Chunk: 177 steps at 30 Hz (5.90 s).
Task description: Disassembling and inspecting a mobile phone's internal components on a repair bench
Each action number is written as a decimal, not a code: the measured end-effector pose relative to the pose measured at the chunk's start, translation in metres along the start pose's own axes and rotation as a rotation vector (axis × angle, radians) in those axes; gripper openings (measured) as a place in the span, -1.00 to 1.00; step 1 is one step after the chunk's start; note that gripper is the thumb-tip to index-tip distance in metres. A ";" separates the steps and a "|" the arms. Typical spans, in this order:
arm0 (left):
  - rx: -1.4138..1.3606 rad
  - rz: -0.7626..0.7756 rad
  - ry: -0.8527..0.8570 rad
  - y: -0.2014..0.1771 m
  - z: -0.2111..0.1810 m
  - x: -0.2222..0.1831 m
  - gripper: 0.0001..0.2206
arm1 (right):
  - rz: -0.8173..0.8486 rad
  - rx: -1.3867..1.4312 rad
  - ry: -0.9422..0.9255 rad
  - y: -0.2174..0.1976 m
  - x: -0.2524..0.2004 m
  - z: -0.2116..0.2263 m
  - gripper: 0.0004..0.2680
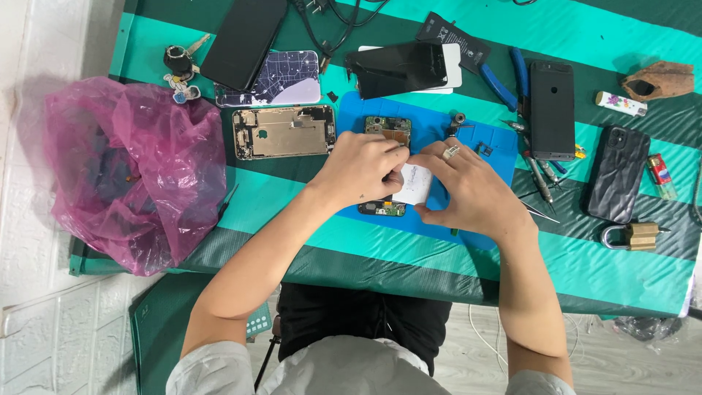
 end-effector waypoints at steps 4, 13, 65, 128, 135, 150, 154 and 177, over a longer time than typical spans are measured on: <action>0.004 -0.005 0.004 -0.001 0.001 0.000 -0.92 | -0.025 0.022 -0.029 0.006 0.000 -0.005 -0.49; -0.069 -0.018 -0.024 -0.012 0.001 0.000 -0.90 | -0.023 0.098 -0.048 0.005 -0.003 -0.007 -0.49; 0.078 -0.353 -0.285 -0.037 0.030 -0.010 -0.88 | -1.123 0.528 0.286 -0.046 -0.112 -0.219 -0.71; -0.140 -0.054 -0.715 -0.015 0.056 -0.035 -0.57 | -0.170 0.939 0.466 0.035 -0.003 -0.046 -0.68; -0.350 -0.088 -0.760 -0.019 0.071 -0.034 -0.64 | -0.203 1.121 0.471 0.043 -0.002 -0.053 -0.68; -0.429 -0.024 -0.821 -0.009 0.085 -0.037 -0.63 | -0.224 1.245 0.442 0.067 0.006 -0.065 -0.73; -0.427 0.012 -0.839 -0.002 0.087 -0.038 -0.62 | -0.221 1.273 0.396 0.070 0.011 -0.060 -0.76; -2.290 -0.291 -0.535 0.101 0.029 -0.019 -0.49 | -0.679 1.434 0.157 0.048 0.001 -0.096 -0.77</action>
Point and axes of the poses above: each hand's wrist, its own x-axis towards the middle knuckle, its own y-axis out of the palm, z = x × y, the point moved 10 cm from there along x, towards the middle knuckle, and after that the axes turned 10 degrees about z, right-handed, at the moved point
